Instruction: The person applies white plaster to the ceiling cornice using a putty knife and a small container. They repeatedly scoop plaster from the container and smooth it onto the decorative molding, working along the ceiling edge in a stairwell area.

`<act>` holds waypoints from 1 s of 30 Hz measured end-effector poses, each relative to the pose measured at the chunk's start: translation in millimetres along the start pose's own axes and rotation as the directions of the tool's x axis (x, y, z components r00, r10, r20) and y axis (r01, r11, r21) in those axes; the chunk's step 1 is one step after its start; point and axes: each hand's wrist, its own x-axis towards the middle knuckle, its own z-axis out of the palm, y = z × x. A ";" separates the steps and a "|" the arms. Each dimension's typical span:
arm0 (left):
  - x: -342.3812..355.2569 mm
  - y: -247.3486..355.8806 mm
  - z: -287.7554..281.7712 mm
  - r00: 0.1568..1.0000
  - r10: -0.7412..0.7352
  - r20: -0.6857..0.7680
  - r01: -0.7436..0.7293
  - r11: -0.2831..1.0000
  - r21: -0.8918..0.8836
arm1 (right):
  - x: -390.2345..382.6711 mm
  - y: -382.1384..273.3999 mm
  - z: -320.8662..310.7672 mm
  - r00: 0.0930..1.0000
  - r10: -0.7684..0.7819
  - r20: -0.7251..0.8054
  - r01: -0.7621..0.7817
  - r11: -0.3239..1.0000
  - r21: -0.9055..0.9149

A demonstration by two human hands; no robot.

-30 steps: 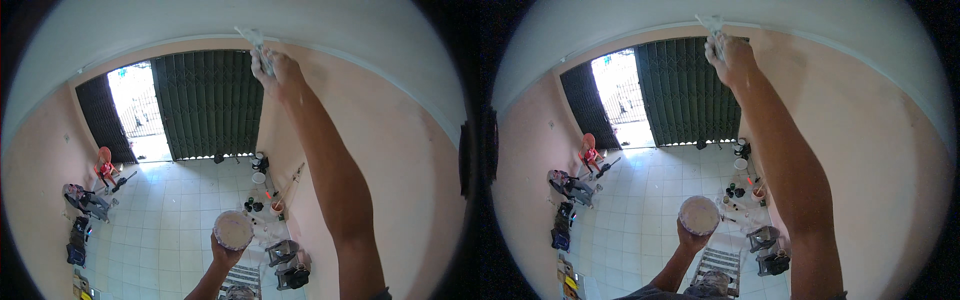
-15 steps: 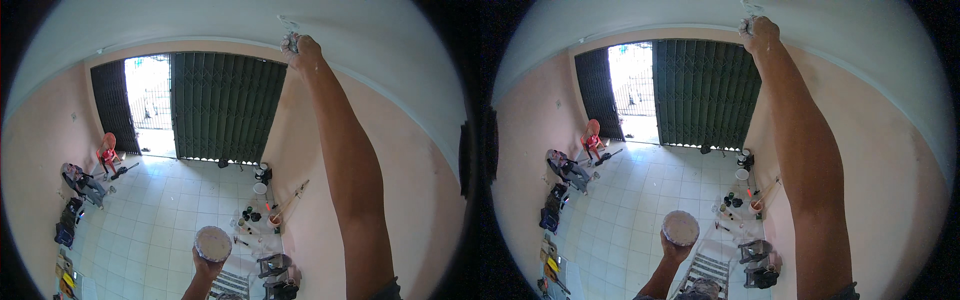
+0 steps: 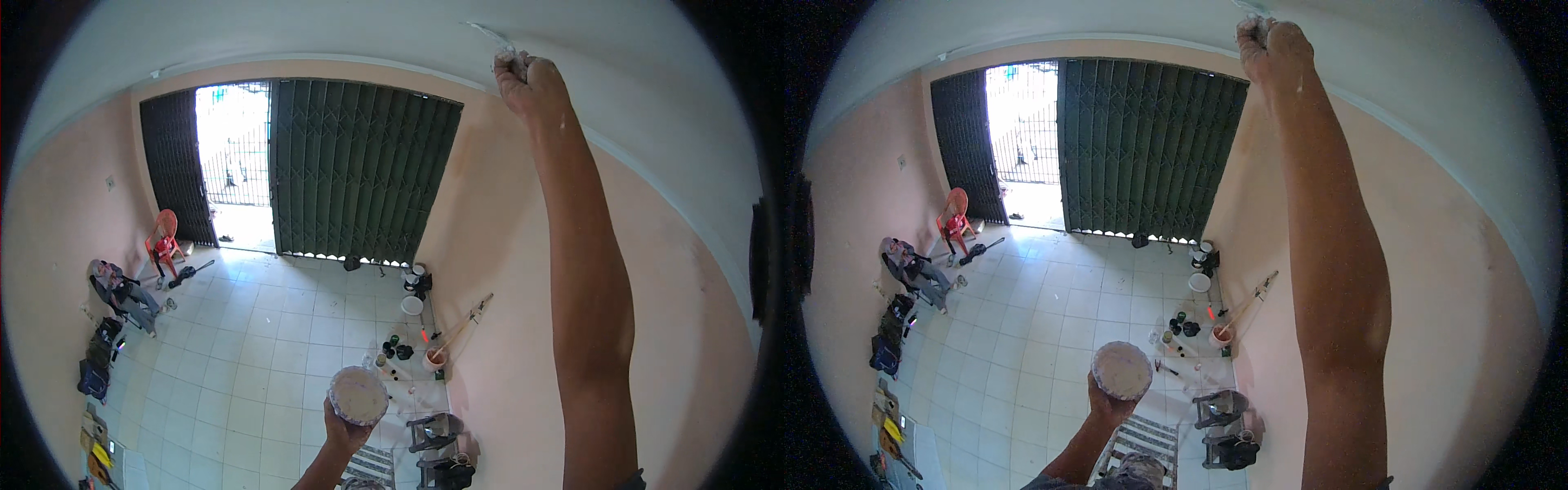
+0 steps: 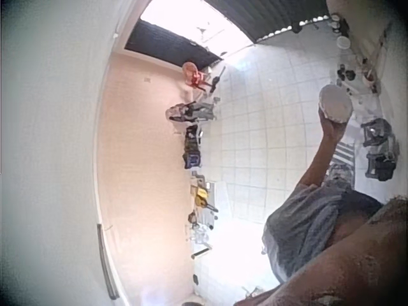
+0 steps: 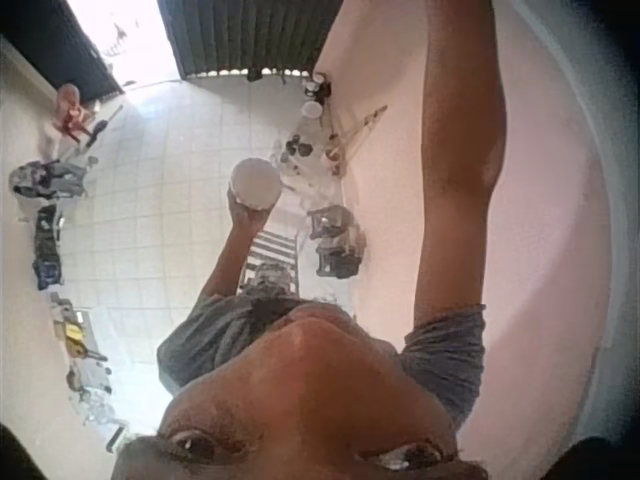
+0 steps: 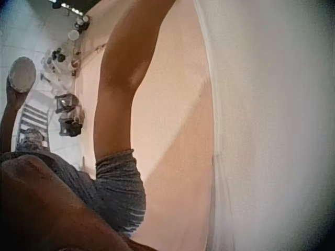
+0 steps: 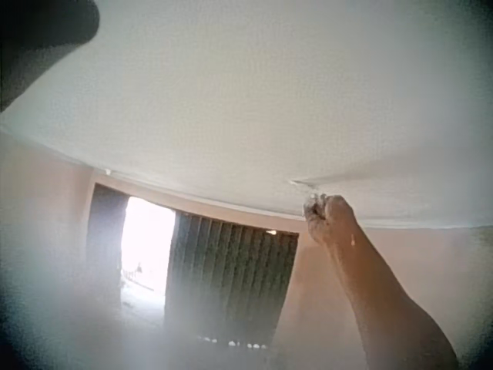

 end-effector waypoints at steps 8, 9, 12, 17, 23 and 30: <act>1.4 -4.4 -3.6 1.000 -0.022 -0.003 0.022 1.000 0.016 | 3.9 21.3 -9.7 0.999 -0.031 0.028 0.034 0.992 -0.118; -0.3 -4.8 -5.5 1.000 -0.018 -0.007 0.018 1.000 0.012 | 5.1 22.0 -5.8 0.999 -0.037 -0.004 0.036 0.993 -0.114; -0.6 -5.1 -6.7 0.999 -0.015 -0.035 0.015 1.000 0.001 | 9.4 20.8 0.1 0.997 -0.038 -0.066 0.031 0.995 -0.095; -1.8 -2.0 -6.5 1.000 0.008 -0.022 -0.008 1.000 -0.002 | 9.5 -9.3 -26.5 0.999 0.012 -0.050 -0.015 0.998 -0.058; -1.1 -0.1 -11.2 1.000 -0.012 -0.025 0.012 1.000 0.014 | 25.0 -0.8 -50.4 0.995 0.072 0.067 -0.061 0.987 -0.149; -9.0 -0.2 -9.0 1.000 -0.015 -0.027 0.015 1.000 -0.023 | 37.4 20.3 -4.1 0.999 0.011 -0.040 -0.013 0.998 -0.067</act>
